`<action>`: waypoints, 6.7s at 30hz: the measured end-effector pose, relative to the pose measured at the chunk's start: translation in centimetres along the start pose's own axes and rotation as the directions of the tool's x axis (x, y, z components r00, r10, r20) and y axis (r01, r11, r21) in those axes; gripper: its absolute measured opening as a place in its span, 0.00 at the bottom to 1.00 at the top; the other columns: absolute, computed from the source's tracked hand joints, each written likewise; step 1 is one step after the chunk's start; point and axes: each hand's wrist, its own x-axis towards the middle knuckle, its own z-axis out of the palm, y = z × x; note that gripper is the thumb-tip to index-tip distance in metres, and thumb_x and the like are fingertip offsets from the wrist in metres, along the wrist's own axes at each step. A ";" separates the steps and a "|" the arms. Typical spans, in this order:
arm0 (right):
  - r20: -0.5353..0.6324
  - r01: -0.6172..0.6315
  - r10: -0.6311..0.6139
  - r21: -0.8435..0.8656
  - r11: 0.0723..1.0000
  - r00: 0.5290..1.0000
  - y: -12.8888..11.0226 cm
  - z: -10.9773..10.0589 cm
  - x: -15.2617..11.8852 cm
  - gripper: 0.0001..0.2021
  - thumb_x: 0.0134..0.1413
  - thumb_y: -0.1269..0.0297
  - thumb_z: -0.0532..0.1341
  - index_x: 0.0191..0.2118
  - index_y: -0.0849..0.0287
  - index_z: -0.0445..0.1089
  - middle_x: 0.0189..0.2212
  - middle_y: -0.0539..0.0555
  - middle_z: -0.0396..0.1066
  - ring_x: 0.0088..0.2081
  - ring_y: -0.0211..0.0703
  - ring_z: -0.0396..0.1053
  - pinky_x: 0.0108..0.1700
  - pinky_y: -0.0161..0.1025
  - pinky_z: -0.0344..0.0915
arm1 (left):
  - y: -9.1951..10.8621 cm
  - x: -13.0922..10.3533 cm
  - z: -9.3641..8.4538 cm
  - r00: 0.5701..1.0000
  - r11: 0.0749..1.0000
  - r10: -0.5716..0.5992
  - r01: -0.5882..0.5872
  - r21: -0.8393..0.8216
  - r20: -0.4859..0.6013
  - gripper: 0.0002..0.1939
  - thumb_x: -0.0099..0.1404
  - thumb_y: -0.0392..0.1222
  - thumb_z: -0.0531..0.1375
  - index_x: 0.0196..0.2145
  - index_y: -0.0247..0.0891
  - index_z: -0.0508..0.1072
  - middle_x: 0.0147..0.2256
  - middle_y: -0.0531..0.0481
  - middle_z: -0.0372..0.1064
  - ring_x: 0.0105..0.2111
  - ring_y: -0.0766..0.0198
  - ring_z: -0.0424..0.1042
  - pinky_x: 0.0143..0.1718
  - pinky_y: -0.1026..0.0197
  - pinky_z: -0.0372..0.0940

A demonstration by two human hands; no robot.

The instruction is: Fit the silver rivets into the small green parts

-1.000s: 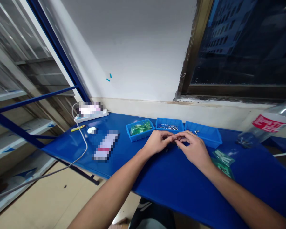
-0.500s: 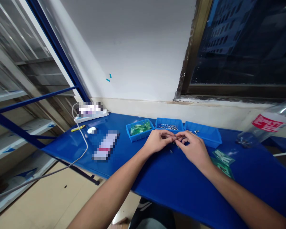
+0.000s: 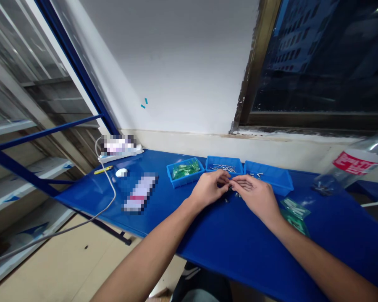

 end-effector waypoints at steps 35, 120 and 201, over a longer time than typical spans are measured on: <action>0.002 0.242 -0.252 -0.286 0.927 0.968 -1.1 -0.4 0.2 0.12 0.67 0.59 0.59 0.47 0.55 0.77 0.42 0.58 0.75 0.34 0.45 0.74 0.34 0.42 0.74 | 0.5 0.0 -1.2 0.941 0.913 0.126 -0.234 0.334 0.315 0.20 0.71 0.48 0.63 0.56 0.36 0.77 0.56 0.38 0.76 0.57 0.50 0.75 0.61 0.51 0.67; 0.047 0.275 -0.271 -0.215 0.937 0.961 -0.5 -1.1 -0.2 0.06 0.63 0.64 0.63 0.44 0.54 0.75 0.41 0.54 0.76 0.36 0.44 0.76 0.40 0.43 0.76 | 2.1 0.1 -0.7 0.974 0.985 -0.171 0.174 -0.006 0.151 0.20 0.72 0.56 0.62 0.43 0.35 0.83 0.36 0.47 0.82 0.36 0.59 0.80 0.38 0.64 0.70; 0.021 0.383 -0.510 -0.688 0.617 0.860 0.9 -4.8 2.1 0.09 0.67 0.62 0.61 0.49 0.55 0.75 0.42 0.58 0.79 0.48 0.58 0.69 0.54 0.55 0.66 | -0.2 0.3 -0.4 0.916 0.905 0.234 -0.327 0.271 0.326 0.12 0.76 0.42 0.59 0.48 0.40 0.83 0.51 0.43 0.80 0.56 0.54 0.75 0.62 0.52 0.64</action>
